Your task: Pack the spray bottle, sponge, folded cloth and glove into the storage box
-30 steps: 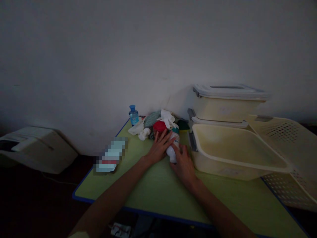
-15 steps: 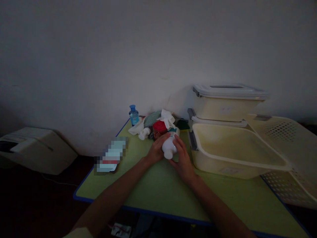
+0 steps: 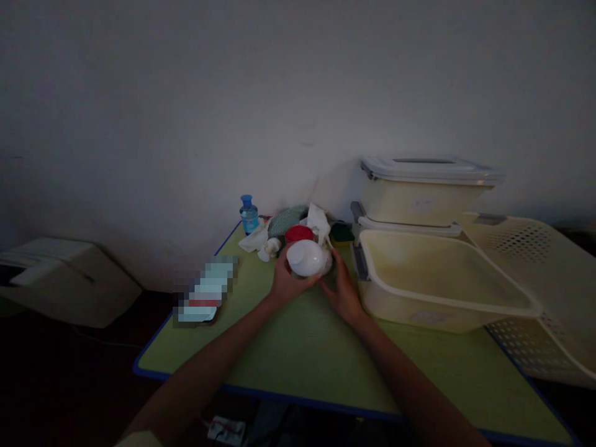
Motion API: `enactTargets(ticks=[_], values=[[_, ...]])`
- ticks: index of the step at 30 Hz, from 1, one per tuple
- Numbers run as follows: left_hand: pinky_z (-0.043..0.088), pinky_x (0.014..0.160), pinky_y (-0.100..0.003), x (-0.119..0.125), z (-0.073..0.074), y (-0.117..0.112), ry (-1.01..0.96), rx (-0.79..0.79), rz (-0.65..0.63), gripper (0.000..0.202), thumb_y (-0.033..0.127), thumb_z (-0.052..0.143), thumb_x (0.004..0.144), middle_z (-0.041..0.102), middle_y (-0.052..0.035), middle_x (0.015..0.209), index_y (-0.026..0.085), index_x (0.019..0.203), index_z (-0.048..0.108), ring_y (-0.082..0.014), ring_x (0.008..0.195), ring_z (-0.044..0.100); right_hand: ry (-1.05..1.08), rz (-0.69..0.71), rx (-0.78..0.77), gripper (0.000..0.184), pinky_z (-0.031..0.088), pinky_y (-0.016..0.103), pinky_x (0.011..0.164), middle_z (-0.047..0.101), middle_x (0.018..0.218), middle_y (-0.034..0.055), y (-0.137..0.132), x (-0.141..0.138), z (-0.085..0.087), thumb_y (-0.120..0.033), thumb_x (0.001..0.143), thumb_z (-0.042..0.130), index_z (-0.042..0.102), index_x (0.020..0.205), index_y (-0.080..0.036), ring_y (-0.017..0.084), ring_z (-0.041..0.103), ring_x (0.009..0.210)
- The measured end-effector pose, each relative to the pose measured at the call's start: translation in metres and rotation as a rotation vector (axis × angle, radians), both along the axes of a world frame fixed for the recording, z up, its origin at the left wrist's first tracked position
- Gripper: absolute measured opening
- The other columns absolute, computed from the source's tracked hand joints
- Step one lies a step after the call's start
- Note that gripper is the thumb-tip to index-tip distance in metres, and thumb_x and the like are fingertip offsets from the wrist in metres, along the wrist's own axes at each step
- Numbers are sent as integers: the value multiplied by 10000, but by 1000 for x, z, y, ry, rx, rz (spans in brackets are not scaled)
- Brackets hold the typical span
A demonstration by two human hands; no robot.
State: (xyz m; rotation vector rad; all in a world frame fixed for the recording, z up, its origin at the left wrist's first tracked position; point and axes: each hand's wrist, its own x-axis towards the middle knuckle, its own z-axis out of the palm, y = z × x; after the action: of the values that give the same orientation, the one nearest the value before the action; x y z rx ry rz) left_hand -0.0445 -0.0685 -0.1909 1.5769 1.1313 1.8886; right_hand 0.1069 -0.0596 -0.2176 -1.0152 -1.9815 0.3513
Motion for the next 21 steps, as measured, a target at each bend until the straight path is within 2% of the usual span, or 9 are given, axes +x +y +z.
enactTargets(ticks=[4,8,13,16,19,21], values=[[513,800,-377,0,0,3,-182,-94,-60,725,469,762,415,632,-124,999,132,1006,511,-257,925,617,-32,-11,14,658,336,483,1001,369,1350,162,4,0,-2,-372,823,503,184,1368,-186,268,356,1254],[522,708,-320,-4,7,4,-318,-112,-75,692,518,763,372,651,-90,894,148,912,539,-221,811,628,-92,5,9,664,361,503,969,432,1259,144,-1,-1,4,-440,782,545,264,1336,-204,292,403,1186],[505,625,-279,-5,12,6,-341,-161,-147,632,525,746,428,648,-63,820,154,901,552,-188,724,610,-123,-16,-70,652,396,534,907,470,1142,142,-9,-5,10,-486,739,579,357,1279,-195,315,458,1085],[493,709,-292,-2,7,7,-287,-170,-211,598,487,727,511,644,-70,915,159,978,547,-198,826,604,-94,-3,-100,637,392,534,909,483,1132,147,-10,-5,10,-478,731,593,379,1249,-177,319,460,1086],[445,857,-322,2,-4,8,-156,-204,-310,586,387,739,551,624,-74,1034,163,1052,533,-214,970,570,-32,83,-154,589,383,502,940,488,1167,158,-9,-4,9,-430,764,571,366,1241,-150,299,463,1112],[424,896,-340,3,-13,8,-88,-257,-356,607,334,751,550,619,-77,1066,161,1084,518,-223,1012,556,1,130,-181,594,371,492,959,473,1213,166,-9,-3,9,-403,781,557,329,1266,-145,290,452,1143]])
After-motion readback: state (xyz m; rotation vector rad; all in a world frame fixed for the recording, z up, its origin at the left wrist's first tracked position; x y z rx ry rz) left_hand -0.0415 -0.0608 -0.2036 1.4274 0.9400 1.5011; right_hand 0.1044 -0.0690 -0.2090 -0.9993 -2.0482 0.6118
